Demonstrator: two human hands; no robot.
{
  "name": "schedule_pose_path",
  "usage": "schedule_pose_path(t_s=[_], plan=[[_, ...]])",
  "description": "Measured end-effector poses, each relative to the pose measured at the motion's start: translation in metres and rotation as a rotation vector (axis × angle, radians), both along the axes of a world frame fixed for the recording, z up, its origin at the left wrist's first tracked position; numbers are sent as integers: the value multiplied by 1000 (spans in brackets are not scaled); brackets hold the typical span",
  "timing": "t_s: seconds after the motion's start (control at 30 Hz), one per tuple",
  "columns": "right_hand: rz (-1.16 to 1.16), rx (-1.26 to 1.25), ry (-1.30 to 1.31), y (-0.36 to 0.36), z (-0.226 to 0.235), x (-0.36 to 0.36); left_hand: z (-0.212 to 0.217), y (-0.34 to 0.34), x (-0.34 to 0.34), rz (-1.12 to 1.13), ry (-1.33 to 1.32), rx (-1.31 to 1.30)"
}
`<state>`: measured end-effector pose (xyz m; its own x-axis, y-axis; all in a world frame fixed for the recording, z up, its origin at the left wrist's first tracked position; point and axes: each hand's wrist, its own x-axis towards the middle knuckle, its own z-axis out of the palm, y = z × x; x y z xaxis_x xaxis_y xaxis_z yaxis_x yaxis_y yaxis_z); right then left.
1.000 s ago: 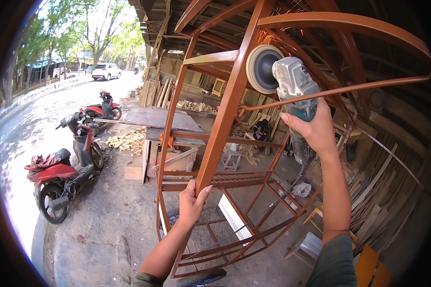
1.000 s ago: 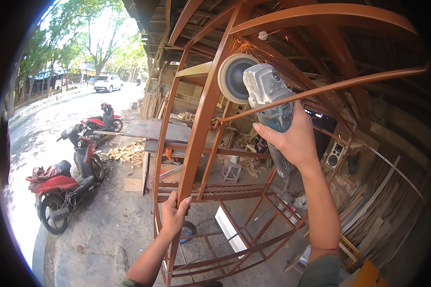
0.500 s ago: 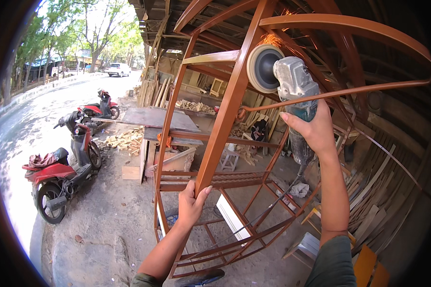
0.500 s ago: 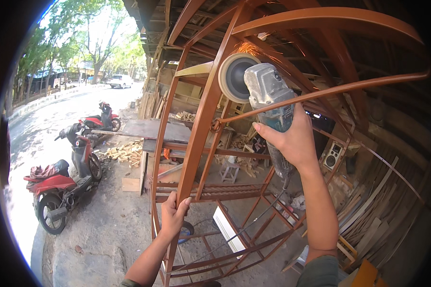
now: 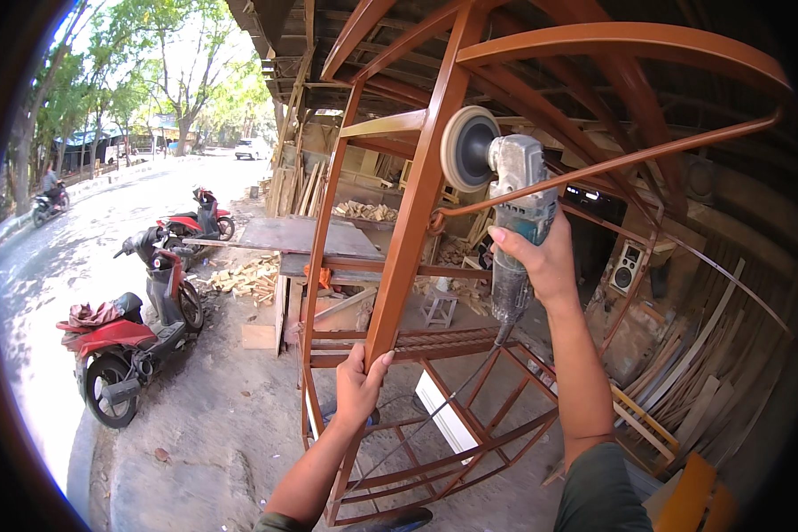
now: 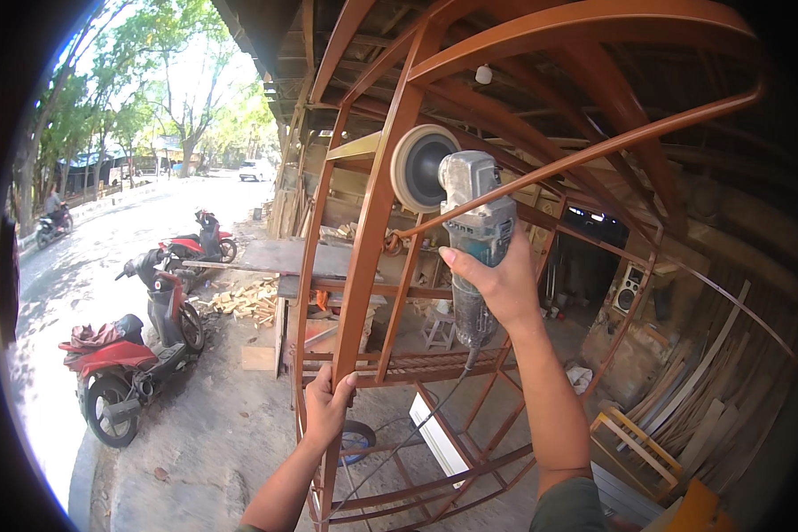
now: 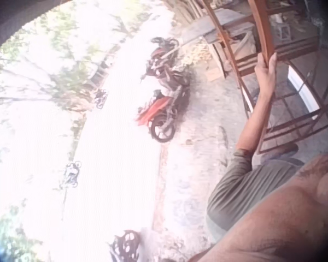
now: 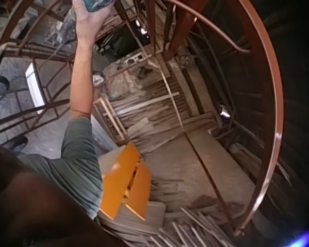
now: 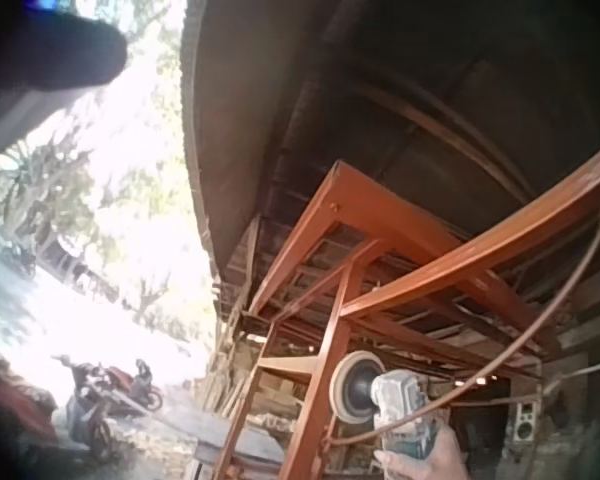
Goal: The person sands the joints of a brown metal cart frame with an angle grinder and then continues sanding the frame by hand using a small piece of sandpaper.
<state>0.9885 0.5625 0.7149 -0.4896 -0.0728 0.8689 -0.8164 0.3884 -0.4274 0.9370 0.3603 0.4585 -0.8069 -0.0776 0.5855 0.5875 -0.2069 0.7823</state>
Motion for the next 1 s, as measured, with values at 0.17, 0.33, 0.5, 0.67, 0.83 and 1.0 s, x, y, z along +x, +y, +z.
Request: schedule_pose_path(t_s=[0.17, 0.33, 0.5, 0.67, 0.83, 1.0], plan=[[76, -48, -25, -5, 6, -7, 0, 2, -1, -26, 4, 29], [150, -177, -111, -1, -3, -12, -1, 2, -1, -38, 0, 25], [225, -174, -80, -2, -14, -20, -4, 5, -3, -56, 32, 46], [289, -220, -62, -2, -12, -33, -2, 4, 0, -44, 22, 38], [252, -273, -91, 6, -12, -27, -1, 3, -1, -50, 18, 49], [118, -81, 47, 5, 5, -15, -7, 4, -7, -39, 26, 28]])
